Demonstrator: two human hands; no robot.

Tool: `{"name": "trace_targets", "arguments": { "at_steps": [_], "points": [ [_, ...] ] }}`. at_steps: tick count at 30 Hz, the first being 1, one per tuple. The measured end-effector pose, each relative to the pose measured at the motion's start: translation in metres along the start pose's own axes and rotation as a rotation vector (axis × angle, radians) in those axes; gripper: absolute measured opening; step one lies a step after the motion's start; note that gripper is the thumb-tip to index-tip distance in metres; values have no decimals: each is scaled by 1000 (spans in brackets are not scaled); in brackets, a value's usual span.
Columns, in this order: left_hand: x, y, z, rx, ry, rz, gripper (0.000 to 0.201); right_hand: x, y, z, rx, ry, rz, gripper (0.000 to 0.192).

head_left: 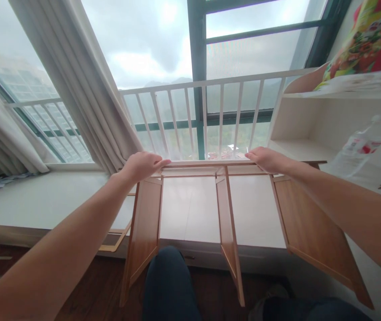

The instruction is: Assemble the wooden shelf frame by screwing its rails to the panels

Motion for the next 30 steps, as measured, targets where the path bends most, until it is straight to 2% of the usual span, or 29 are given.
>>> {"name": "trace_targets", "arguments": {
  "at_steps": [4, 7, 11, 16, 22, 26, 30],
  "points": [
    [17, -17, -2, 199, -9, -49, 66, 14, -12, -7, 40, -15, 29, 44],
    [32, -29, 0, 260, 11, -26, 61, 21, -20, -11, 45, -7, 47, 45],
    [53, -50, 1, 259, 1, 33, 59, 31, -38, -24, 72, -5, 75, 46],
    [82, -93, 3, 225, -37, 112, 64, 51, -75, -47, 102, 5, 47, 48],
    [135, -142, 3, 164, -58, 328, 67, 95, -119, -74, 149, 16, 58, 48],
    [168, -168, 2, 111, -43, 380, 63, 125, -141, -91, 199, 9, 75, 50],
    [204, -191, 10, 65, -18, 421, 62, 155, -161, -104, 214, -1, 101, 47]
  ]
}}
Point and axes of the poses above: each hand's wrist, its own y-axis away from the middle knuckle, its own x-axis out of the palm, z = x × y, the point moved 7 cm from there along -y, towards the middle knuckle, and after that the axes turned 12 degrees about y, right-handed, at the moved point
